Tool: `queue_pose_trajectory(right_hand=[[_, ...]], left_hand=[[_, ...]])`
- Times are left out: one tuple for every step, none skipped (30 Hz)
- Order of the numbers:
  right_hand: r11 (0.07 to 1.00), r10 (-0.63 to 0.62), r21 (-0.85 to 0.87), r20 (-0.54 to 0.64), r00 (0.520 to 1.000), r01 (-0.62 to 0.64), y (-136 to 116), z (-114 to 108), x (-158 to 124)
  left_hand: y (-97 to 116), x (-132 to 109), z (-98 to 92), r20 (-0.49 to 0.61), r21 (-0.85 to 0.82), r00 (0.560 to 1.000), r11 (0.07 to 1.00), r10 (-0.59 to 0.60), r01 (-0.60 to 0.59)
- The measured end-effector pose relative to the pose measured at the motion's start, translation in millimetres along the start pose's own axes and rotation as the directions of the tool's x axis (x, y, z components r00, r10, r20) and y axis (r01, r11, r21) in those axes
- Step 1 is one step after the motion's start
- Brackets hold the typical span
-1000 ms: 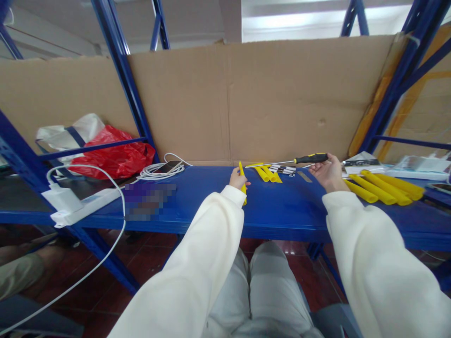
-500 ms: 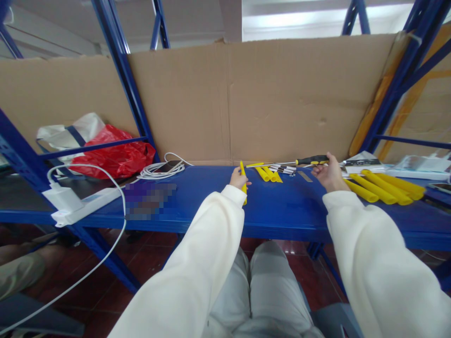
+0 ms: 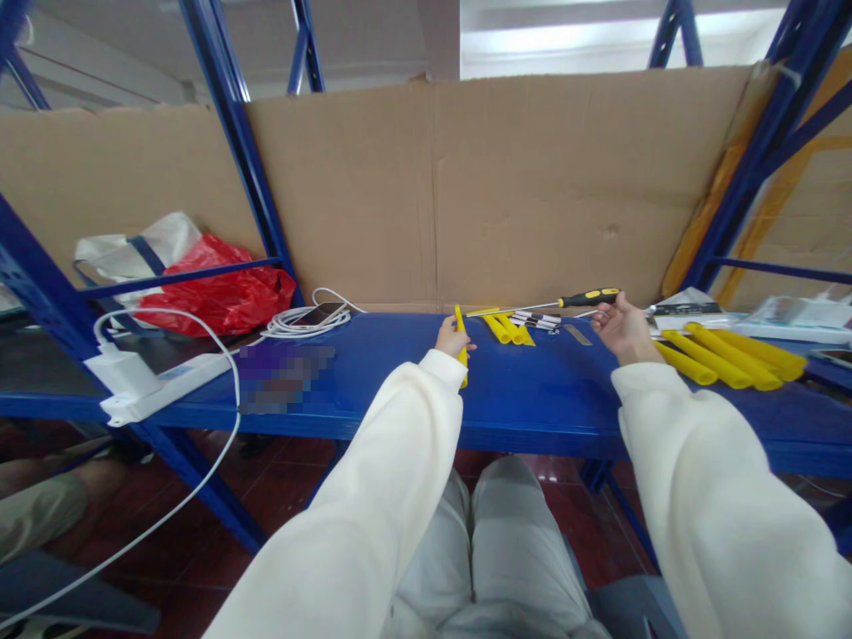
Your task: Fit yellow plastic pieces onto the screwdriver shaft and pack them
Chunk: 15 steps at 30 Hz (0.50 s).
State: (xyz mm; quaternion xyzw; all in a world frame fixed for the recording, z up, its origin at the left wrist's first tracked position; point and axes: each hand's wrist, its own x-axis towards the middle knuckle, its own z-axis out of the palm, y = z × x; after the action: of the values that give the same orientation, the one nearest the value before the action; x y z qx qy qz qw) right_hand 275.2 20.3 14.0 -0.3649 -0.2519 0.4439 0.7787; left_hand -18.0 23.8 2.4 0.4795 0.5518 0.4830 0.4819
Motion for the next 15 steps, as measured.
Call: queue_pose_trajectory(right_hand=[[1.000, -0.001, -0.007, -0.004, 1.000, 0.001, 1.1, -1.1, 1.9], [1.000, -0.003, -0.015, -0.014, 1.000, 0.003, 1.9, -2.1, 3.5], [1.000, -0.006, -0.022, -0.029, 1.000, 0.006, 2.5, -2.7, 4.6], [1.000, -0.010, -0.028, -0.048, 0.999, 0.009, 2.8, -3.1, 5.3], [0.999, -0.014, -0.032, -0.064, 0.998, 0.012, 2.9, -3.1, 5.6], [0.999, -0.017, -0.035, -0.074, 0.997, 0.015, 2.7, -3.0, 5.6], [0.999, -0.018, -0.035, -0.077, 0.997, 0.016, 2.5, -2.7, 5.3], [0.999, -0.017, -0.033, -0.074, 0.997, 0.015, 2.1, -2.4, 4.9], [0.999, -0.015, -0.029, -0.068, 0.998, 0.013, 1.8, -2.1, 4.6], [1.000, -0.011, -0.022, -0.064, 0.998, 0.009, 1.7, -2.1, 4.5], [1.000, -0.007, -0.011, -0.062, 0.998, 0.006, 1.7, -2.4, 4.6], [1.000, -0.004, 0.001, -0.059, 0.998, 0.004, 2.0, -2.9, 5.0], [1.000, -0.002, 0.012, -0.054, 0.999, 0.002, 2.6, -3.7, 5.6], [1.000, -0.005, 0.021, -0.043, 0.999, 0.006, 3.2, -4.6, 6.3], [0.999, -0.021, 0.031, -0.017, 1.000, 0.022, 3.9, -5.3, 6.8]], left_hand=[[0.1, 0.0, 0.0, 0.002, -0.001, 1.000, 1.000, 0.002, -0.002], [0.2, -0.1, 0.0, 0.004, -0.003, 1.000, 1.000, 0.005, -0.005], [0.4, -0.3, 0.0, 0.006, -0.004, 1.000, 1.000, 0.005, -0.005], [0.6, -0.5, 0.0, 0.007, -0.005, 1.000, 1.000, 0.005, -0.005], [0.9, -0.7, 0.0, 0.008, -0.005, 1.000, 1.000, 0.003, -0.003], [1.0, -1.0, 0.0, 0.009, -0.005, 1.000, 1.000, 0.001, -0.001], [1.2, -1.3, 0.0, 0.010, -0.004, 1.000, 1.000, -0.001, 0.001], [1.2, -1.5, 0.0, 0.010, -0.002, 1.000, 1.000, -0.001, 0.001], [1.1, -1.6, 0.0, 0.010, -0.001, 1.000, 1.000, -0.001, 0.001], [0.9, -1.5, 0.0, 0.010, 0.000, 1.000, 1.000, 0.001, -0.001], [0.6, -1.3, -0.1, 0.010, 0.000, 1.000, 1.000, 0.004, -0.004], [0.3, -1.0, -0.1, 0.010, 0.000, 1.000, 1.000, 0.007, -0.007], [0.0, -0.7, -0.1, 0.011, 0.001, 1.000, 1.000, 0.008, -0.008], [-0.3, -0.4, -0.1, 0.011, 0.001, 1.000, 1.000, 0.008, -0.008], [-0.5, -0.2, -0.1, 0.012, 0.002, 1.000, 1.000, 0.008, -0.008]])
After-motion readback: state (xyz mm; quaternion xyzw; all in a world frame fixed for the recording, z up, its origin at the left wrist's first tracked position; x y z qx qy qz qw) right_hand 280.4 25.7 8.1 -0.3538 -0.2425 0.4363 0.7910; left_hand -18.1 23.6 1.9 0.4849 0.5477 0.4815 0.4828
